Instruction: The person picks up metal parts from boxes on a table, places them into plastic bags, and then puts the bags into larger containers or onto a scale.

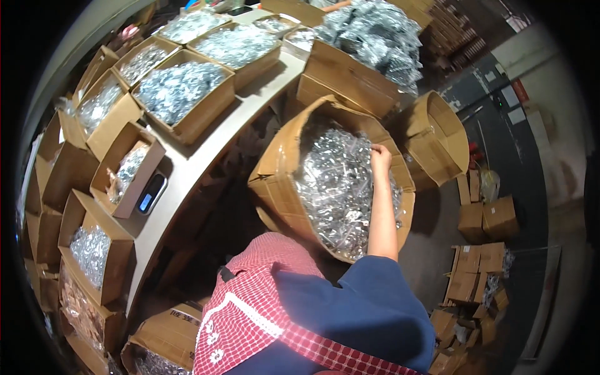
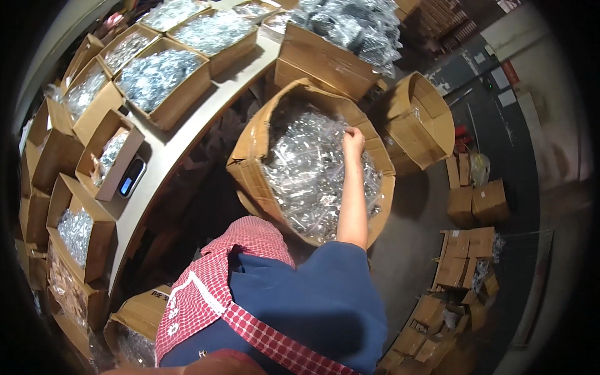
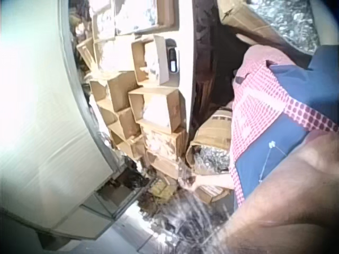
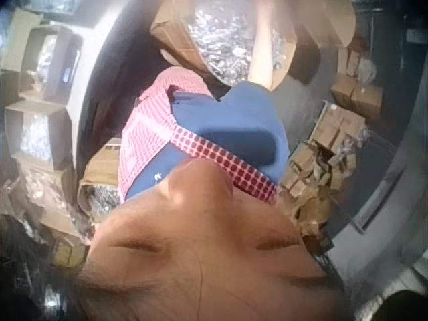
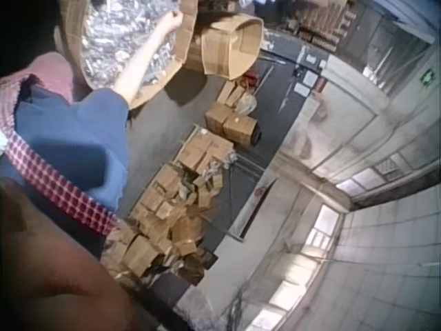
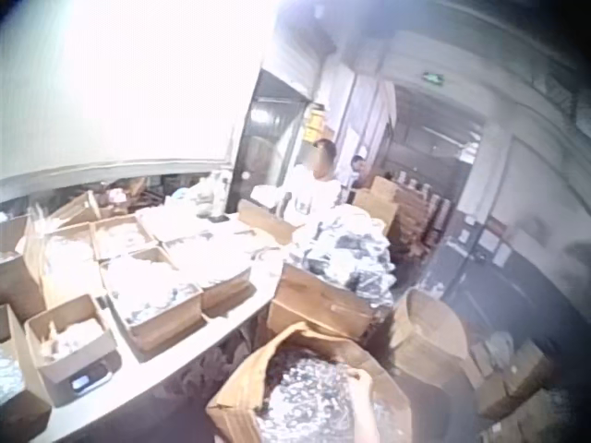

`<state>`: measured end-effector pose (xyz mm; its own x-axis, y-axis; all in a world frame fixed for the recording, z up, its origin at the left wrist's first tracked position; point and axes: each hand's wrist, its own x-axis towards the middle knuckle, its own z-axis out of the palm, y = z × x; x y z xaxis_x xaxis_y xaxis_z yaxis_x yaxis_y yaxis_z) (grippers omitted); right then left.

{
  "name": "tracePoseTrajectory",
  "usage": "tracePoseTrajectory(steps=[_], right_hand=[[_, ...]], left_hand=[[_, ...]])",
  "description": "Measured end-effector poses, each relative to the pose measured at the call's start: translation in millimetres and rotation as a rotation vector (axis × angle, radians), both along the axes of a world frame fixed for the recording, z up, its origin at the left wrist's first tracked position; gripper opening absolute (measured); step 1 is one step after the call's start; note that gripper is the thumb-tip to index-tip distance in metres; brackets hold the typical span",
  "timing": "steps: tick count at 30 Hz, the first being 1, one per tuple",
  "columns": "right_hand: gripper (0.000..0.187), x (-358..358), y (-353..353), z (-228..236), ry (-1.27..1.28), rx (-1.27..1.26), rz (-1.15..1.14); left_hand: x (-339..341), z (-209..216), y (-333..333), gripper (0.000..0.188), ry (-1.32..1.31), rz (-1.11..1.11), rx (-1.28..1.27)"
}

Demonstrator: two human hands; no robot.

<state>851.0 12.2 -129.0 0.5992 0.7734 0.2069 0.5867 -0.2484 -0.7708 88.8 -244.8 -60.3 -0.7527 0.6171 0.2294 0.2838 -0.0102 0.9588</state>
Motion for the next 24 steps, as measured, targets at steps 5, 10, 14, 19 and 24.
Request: tracePoseTrajectory(steps=[5, 10, 14, 19, 24], right_hand=[[0.071, 30, -24, -32, -0.146, -0.516, -0.127], [0.107, 10, -27, -13, -0.322, -0.75, 0.005], [0.096, 14, -3, -17, -0.654, -0.689, 0.235], [0.05, 41, 26, -16, -0.674, -0.523, 0.245], [0.037, 61, 1, 5, 0.159, 0.209, 0.348]], left_hand=[[43, 50, 47, 0.037, -0.258, -0.12, 0.232], [71, 112, 20, 0.046, -0.804, -0.371, 0.798], [135, 123, 21, 0.053, -1.384, -0.743, 0.986], [214, 62, 58, 0.069, -1.687, -0.938, 0.587], [220, 35, 40, 0.067, -1.946, -0.544, 0.08]])
